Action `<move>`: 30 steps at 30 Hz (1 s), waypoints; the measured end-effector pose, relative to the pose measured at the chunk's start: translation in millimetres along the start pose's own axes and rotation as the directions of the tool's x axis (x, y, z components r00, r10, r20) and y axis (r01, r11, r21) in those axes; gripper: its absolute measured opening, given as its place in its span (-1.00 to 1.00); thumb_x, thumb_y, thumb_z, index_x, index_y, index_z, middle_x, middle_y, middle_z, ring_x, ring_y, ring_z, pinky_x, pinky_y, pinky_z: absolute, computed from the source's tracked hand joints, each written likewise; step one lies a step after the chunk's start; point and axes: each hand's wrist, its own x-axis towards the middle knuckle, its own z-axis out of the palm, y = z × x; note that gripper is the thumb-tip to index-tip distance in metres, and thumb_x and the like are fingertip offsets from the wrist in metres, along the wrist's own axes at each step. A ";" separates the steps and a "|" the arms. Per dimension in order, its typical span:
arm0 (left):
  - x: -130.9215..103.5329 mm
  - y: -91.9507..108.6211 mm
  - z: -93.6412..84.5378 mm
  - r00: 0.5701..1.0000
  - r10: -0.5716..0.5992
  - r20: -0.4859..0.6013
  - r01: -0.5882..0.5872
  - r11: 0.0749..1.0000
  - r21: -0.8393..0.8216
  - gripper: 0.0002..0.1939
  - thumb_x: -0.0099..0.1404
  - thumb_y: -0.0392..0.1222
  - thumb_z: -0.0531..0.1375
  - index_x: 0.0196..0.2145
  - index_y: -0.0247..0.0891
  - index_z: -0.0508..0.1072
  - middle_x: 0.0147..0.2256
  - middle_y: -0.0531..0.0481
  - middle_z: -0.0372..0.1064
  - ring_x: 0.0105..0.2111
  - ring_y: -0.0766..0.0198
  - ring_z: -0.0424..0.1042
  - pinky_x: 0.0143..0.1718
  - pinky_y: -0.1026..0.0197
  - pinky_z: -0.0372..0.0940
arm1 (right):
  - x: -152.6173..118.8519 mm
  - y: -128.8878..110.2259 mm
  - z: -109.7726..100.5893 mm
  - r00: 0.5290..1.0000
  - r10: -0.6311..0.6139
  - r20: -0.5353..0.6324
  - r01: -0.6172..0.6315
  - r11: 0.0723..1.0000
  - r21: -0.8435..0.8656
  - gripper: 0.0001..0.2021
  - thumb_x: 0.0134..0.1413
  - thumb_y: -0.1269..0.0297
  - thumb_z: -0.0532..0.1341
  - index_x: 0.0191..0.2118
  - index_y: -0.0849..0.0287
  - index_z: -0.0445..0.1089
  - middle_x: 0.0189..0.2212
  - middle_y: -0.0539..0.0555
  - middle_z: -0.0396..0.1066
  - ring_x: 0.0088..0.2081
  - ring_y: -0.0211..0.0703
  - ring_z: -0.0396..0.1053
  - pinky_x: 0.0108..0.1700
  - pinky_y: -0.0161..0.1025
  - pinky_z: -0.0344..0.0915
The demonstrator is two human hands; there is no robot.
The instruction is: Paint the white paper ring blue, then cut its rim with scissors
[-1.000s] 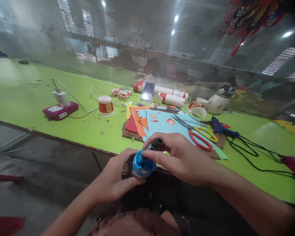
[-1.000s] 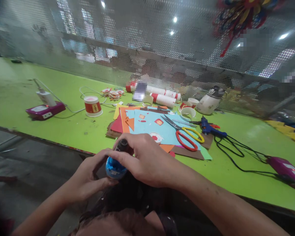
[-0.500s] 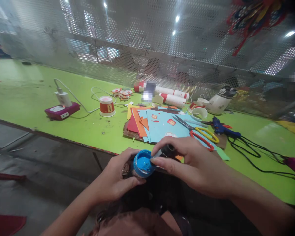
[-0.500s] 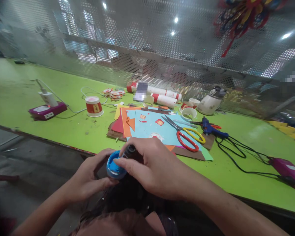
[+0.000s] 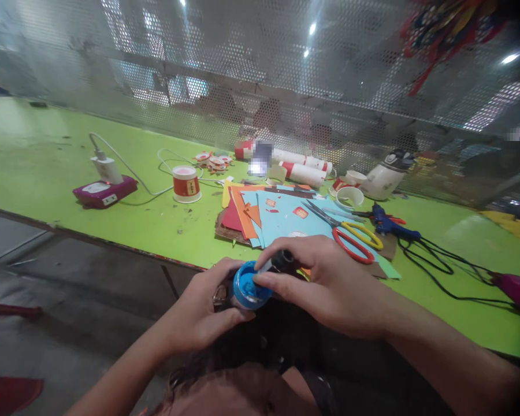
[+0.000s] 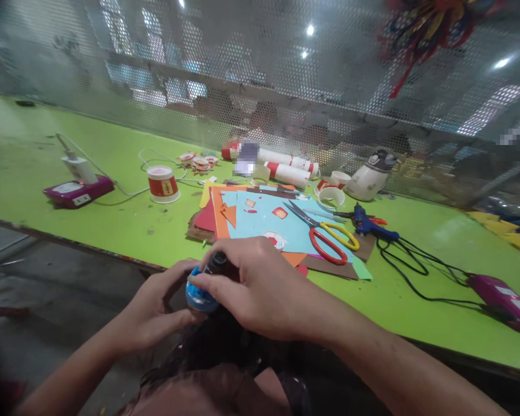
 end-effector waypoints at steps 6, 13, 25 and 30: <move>-0.2 -1.2 -0.6 1.000 -0.004 -0.002 0.004 1.000 0.026 -0.46 0.23 -0.14 0.34 0.13 -0.16 0.31 0.03 -0.10 0.44 0.01 0.04 0.44 0.04 0.11 0.32 | 2.2 10.0 -8.9 0.996 -0.035 -0.086 0.027 0.995 -0.094 -0.84 0.25 0.27 0.23 -0.33 0.22 0.46 -0.48 -0.02 0.47 -0.45 -0.27 0.32 -0.39 -0.31 0.20; -1.0 -2.7 0.2 1.000 0.007 -0.002 -0.007 1.000 0.008 -0.46 0.22 -0.17 0.34 0.12 -0.14 0.30 0.01 -0.07 0.45 -0.04 0.08 0.45 -0.01 0.14 0.34 | -8.0 1.1 -5.0 0.999 -0.051 -0.004 0.051 0.998 -0.045 -0.86 0.26 0.26 0.22 -0.25 0.21 0.48 -0.38 0.01 0.52 -0.37 -0.26 0.38 -0.33 -0.32 0.24; -1.1 -0.9 -1.6 1.000 -0.006 0.008 0.006 0.999 0.041 -0.46 0.22 -0.16 0.36 0.12 -0.13 0.29 0.02 -0.06 0.44 -0.01 0.07 0.44 0.00 0.12 0.32 | -17.6 5.9 -17.2 0.998 -0.042 -0.046 0.037 0.992 -0.119 -0.87 0.28 0.24 0.21 -0.22 0.14 0.46 -0.34 -0.02 0.51 -0.32 -0.26 0.38 -0.27 -0.32 0.25; 0.3 -0.7 -0.9 1.000 -0.012 0.011 0.012 1.000 0.015 -0.45 0.21 -0.16 0.36 0.11 -0.15 0.30 0.02 -0.05 0.43 -0.02 0.09 0.43 0.01 0.12 0.31 | -21.8 5.2 -21.0 0.994 -0.034 -0.107 0.029 0.998 -0.052 -0.88 0.29 0.25 0.20 -0.24 0.14 0.46 -0.45 -0.05 0.48 -0.44 -0.31 0.37 -0.41 -0.38 0.25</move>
